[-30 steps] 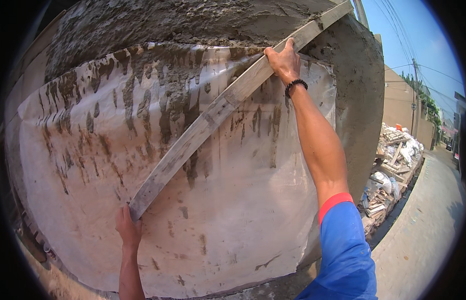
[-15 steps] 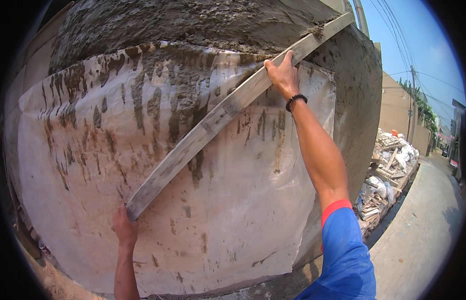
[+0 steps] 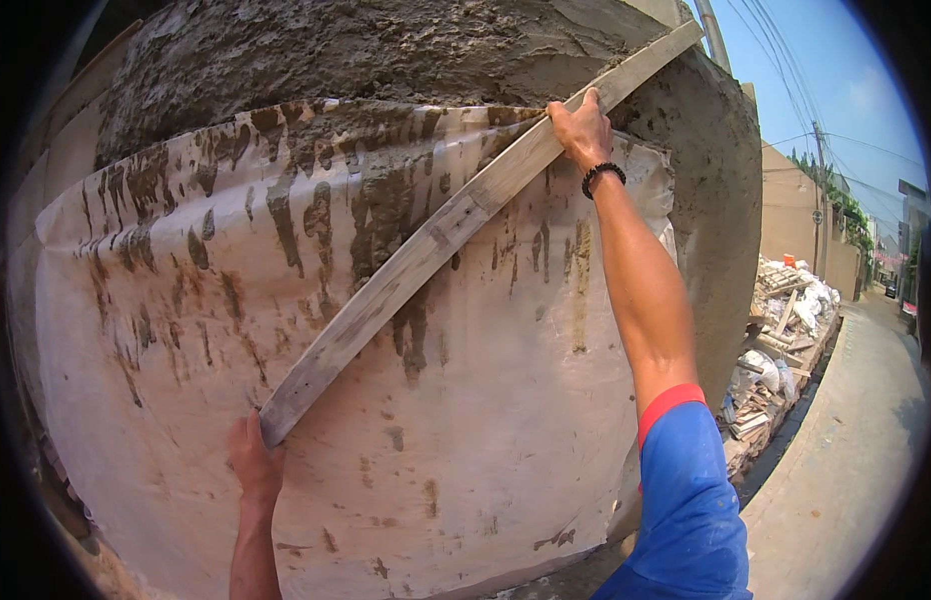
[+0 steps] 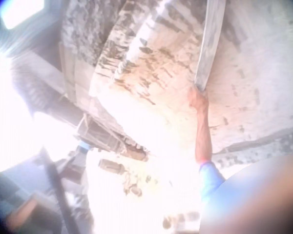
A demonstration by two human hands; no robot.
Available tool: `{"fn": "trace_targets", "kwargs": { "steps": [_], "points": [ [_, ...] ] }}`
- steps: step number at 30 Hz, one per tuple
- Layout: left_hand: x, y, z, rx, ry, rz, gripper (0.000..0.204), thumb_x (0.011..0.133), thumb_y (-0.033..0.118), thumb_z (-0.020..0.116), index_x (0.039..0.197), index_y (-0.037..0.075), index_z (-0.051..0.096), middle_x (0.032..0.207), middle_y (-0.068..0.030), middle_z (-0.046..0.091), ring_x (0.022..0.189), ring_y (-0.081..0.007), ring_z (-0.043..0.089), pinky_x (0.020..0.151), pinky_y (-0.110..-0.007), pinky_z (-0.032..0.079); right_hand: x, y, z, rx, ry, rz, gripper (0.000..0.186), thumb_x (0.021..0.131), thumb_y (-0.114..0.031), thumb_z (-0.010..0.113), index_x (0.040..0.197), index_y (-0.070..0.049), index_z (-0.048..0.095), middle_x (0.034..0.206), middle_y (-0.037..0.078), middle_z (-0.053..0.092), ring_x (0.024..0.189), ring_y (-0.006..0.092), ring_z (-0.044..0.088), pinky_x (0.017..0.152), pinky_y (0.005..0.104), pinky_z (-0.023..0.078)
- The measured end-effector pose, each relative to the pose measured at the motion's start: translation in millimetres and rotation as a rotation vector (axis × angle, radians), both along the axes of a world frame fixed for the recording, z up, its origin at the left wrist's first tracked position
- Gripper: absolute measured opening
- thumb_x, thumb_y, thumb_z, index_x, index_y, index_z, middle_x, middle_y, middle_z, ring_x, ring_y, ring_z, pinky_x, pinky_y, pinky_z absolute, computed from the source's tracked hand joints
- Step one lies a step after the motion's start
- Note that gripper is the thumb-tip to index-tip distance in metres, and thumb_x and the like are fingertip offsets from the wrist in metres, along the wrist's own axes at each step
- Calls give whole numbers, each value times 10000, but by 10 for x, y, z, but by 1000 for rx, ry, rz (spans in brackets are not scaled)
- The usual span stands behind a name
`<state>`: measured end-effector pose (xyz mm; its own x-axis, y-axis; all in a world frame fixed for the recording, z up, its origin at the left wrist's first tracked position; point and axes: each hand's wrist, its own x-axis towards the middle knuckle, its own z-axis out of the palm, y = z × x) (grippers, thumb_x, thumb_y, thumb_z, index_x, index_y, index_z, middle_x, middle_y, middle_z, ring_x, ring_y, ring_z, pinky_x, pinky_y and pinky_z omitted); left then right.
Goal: The person scoops cement from a bucket with a trowel and applies it to a wall section covered with a plastic sheet. They then use a long wooden plank to smooth and level the applied cement across the surface.
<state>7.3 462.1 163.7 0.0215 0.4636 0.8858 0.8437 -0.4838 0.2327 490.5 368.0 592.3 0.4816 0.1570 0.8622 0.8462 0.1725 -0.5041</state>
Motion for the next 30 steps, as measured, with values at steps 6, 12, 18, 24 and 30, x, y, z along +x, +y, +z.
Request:
{"fn": "trace_targets", "kwargs": {
  "steps": [6,12,18,24,30],
  "points": [
    [172,-79,128,-1,-4,-29,689,605,-2,775,1246,-13,521,1087,-194,555,1040,-403,530,888,-473,441,53,-82,69,-8,12,-11,942,767,-414,596,1509,28,218,1217,305,611,1131,417,609,982,450,479],
    [-80,95,-225,-8,-6,10,700,593,8,791,1241,-1,526,1109,-194,554,1058,-403,531,878,-476,450,-148,43,-187,-6,-67,-118,935,780,-415,586,1506,39,210,1209,341,596,1144,455,588,990,468,466],
    [-85,-27,0,3,-19,15,692,581,8,791,1224,-4,537,1089,-186,555,1030,-406,536,881,-471,441,-184,-25,8,-15,-47,-97,907,755,-394,591,1476,53,268,1213,315,604,1142,433,598,984,461,478],
    [89,-10,278,67,4,0,714,570,3,793,1234,-6,528,1064,-178,547,1001,-391,536,858,-452,441,23,-109,359,22,-48,-84,825,744,-421,582,1419,6,379,1246,292,596,1158,420,591,984,454,478],
    [117,-115,355,-8,8,-6,683,585,11,783,1222,-7,538,1055,-173,546,998,-386,540,863,-455,449,-38,-30,284,16,-45,-123,898,752,-431,579,1485,3,294,1252,310,587,1166,422,587,986,447,476]
  ]
}}
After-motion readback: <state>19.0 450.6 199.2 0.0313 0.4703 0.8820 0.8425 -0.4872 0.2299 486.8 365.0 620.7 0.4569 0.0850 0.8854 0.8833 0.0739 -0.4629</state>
